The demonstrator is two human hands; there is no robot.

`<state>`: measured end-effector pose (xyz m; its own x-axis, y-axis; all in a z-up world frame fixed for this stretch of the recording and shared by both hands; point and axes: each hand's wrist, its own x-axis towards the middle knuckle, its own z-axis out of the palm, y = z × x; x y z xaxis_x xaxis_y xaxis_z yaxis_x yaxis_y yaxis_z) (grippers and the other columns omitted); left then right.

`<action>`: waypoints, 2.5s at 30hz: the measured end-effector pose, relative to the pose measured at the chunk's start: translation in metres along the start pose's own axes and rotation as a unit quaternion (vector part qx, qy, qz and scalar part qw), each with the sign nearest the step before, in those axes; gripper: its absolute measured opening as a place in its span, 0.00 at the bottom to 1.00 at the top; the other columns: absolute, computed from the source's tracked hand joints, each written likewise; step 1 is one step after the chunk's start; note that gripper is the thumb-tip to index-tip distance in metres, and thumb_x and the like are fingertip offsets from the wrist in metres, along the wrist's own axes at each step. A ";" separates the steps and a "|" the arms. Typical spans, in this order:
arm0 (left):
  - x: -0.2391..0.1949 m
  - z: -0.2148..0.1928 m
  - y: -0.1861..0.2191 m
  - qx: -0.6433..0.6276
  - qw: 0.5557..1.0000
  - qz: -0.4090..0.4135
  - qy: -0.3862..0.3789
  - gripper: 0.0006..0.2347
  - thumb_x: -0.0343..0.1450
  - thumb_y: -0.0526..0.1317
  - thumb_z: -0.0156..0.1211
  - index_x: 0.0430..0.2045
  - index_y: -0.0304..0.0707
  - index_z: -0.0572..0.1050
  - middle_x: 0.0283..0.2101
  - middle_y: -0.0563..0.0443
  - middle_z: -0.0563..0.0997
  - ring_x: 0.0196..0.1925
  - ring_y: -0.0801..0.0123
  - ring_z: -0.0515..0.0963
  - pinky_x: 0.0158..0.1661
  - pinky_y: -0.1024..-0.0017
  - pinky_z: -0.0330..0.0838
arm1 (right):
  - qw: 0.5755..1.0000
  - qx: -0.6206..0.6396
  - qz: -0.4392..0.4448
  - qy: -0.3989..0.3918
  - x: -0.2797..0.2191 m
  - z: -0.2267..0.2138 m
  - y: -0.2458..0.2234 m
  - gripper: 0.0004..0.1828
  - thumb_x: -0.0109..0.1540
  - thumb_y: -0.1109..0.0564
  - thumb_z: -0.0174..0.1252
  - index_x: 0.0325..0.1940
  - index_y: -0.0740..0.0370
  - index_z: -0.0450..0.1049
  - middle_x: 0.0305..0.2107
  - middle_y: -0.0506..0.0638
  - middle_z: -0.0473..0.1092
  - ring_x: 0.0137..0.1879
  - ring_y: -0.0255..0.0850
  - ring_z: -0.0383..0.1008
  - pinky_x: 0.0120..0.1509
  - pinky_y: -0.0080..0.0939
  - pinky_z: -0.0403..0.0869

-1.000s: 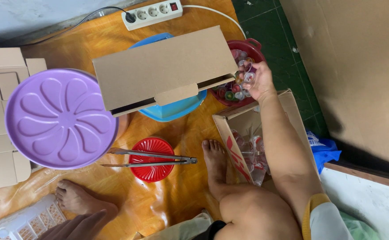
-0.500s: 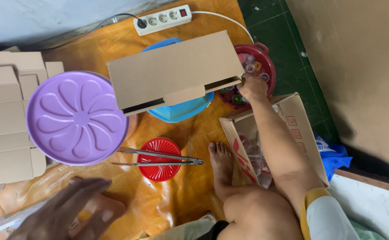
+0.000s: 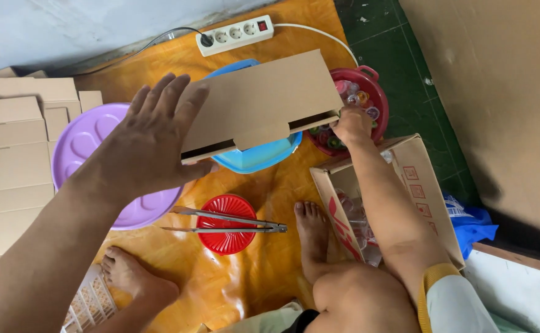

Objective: Folding cardboard sheets into boxes and packing small plastic containers into them.

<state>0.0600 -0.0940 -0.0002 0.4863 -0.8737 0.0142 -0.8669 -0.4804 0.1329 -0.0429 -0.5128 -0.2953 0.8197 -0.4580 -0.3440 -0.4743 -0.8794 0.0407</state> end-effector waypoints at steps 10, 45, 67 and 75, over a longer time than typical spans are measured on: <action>0.017 -0.008 -0.017 -0.138 0.989 -0.040 -0.031 0.37 0.57 0.50 0.70 0.62 0.36 0.69 0.63 0.40 0.71 0.60 0.43 0.72 0.59 0.52 0.63 | 0.952 0.278 0.092 0.087 -0.013 -0.024 0.016 0.17 0.57 0.53 0.66 0.50 0.54 0.79 0.42 0.55 0.77 0.41 0.50 0.79 0.45 0.46 0.78; 0.019 -0.018 -0.025 -0.259 0.963 -0.057 -0.056 0.28 0.68 0.56 0.62 0.57 0.36 0.72 0.62 0.40 0.73 0.55 0.50 0.78 0.53 0.60 0.72 | 0.434 0.894 -0.036 -0.102 -0.206 -0.249 -0.071 0.20 0.64 0.72 0.43 0.61 0.81 0.63 0.56 0.69 0.67 0.69 0.66 0.69 0.74 0.49 0.70; 0.018 -0.023 -0.020 -0.260 0.957 -0.094 -0.086 0.28 0.67 0.58 0.61 0.58 0.41 0.72 0.62 0.45 0.72 0.56 0.52 0.77 0.55 0.59 0.70 | 0.906 0.095 -0.305 0.277 -0.174 -0.229 -0.110 0.15 0.68 0.58 0.51 0.39 0.72 0.78 0.42 0.64 0.79 0.49 0.56 0.79 0.64 0.50 0.69; 0.017 -0.019 -0.021 -0.254 0.961 -0.090 -0.064 0.28 0.67 0.57 0.63 0.58 0.40 0.72 0.62 0.45 0.73 0.54 0.53 0.78 0.53 0.61 0.72 | 0.913 0.124 -0.372 0.110 -0.179 -0.217 -0.136 0.23 0.72 0.47 0.41 0.63 0.62 0.72 0.54 0.57 0.72 0.57 0.54 0.73 0.69 0.63 0.65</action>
<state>0.0887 -0.0973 0.0163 0.5771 -0.7982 -0.1727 -0.5889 -0.5532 0.5892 -0.0554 -0.3391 -0.0351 0.9765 0.2152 0.0091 0.2047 -0.9137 -0.3511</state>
